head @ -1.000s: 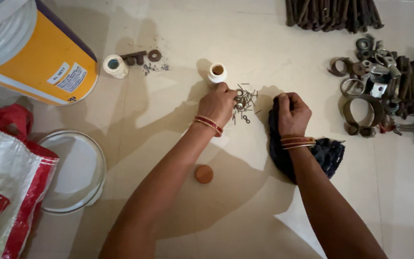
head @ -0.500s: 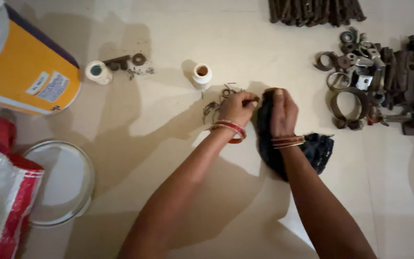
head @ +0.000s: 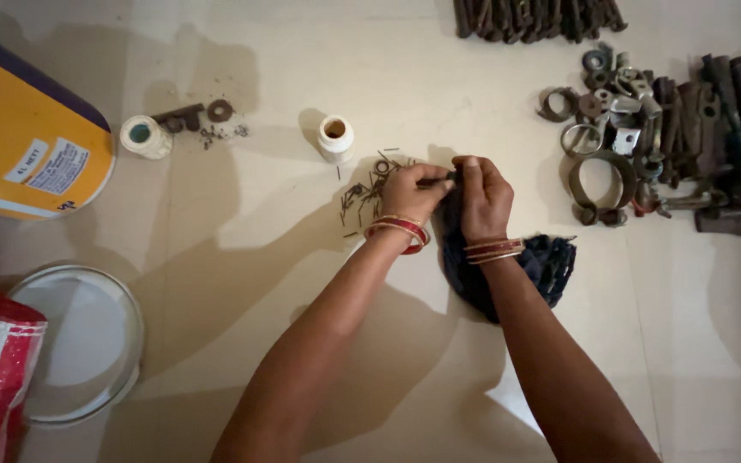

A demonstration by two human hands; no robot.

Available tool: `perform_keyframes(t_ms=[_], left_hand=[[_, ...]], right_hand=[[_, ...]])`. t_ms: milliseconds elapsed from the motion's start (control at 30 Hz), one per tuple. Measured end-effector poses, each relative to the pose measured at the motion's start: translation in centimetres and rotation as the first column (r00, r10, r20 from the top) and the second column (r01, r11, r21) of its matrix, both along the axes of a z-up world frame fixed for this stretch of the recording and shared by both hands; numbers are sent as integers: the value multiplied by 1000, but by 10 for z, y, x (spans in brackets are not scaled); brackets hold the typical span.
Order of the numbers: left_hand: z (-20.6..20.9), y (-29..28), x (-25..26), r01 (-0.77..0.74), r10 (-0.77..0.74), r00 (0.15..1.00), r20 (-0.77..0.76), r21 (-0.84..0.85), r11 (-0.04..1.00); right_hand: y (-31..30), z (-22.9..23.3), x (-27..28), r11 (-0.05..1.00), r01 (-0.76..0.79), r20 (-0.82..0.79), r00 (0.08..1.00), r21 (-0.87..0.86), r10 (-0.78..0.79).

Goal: The person wipes a small white bottle with a dark cloth, then picks up small metal pins and washers from the floor, placing them into the bottle. The person then wipes the floor and a bucket lid with the cloth.

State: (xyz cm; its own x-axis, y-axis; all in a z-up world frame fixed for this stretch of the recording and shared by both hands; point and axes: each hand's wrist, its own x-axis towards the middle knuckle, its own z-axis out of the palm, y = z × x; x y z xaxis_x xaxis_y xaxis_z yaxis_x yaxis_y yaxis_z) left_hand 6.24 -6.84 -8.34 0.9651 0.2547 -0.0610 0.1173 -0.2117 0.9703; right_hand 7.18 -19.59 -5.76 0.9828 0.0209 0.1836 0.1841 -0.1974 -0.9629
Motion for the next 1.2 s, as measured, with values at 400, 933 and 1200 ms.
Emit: perform_keyframes(t_ms=[400, 933, 1200], left_hand=[[41, 100, -33, -89, 66, 996, -60, -664, 743], [81, 263, -105, -467, 375, 884, 279, 509, 723], [66, 78, -50, -102, 86, 993, 79, 231, 968]], right_hand=[[-5, -9, 6, 987, 77, 111, 992, -144, -61], [2, 0, -2, 988, 38, 56, 998, -148, -30], [1, 0, 0, 982, -49, 18, 998, -180, 53]])
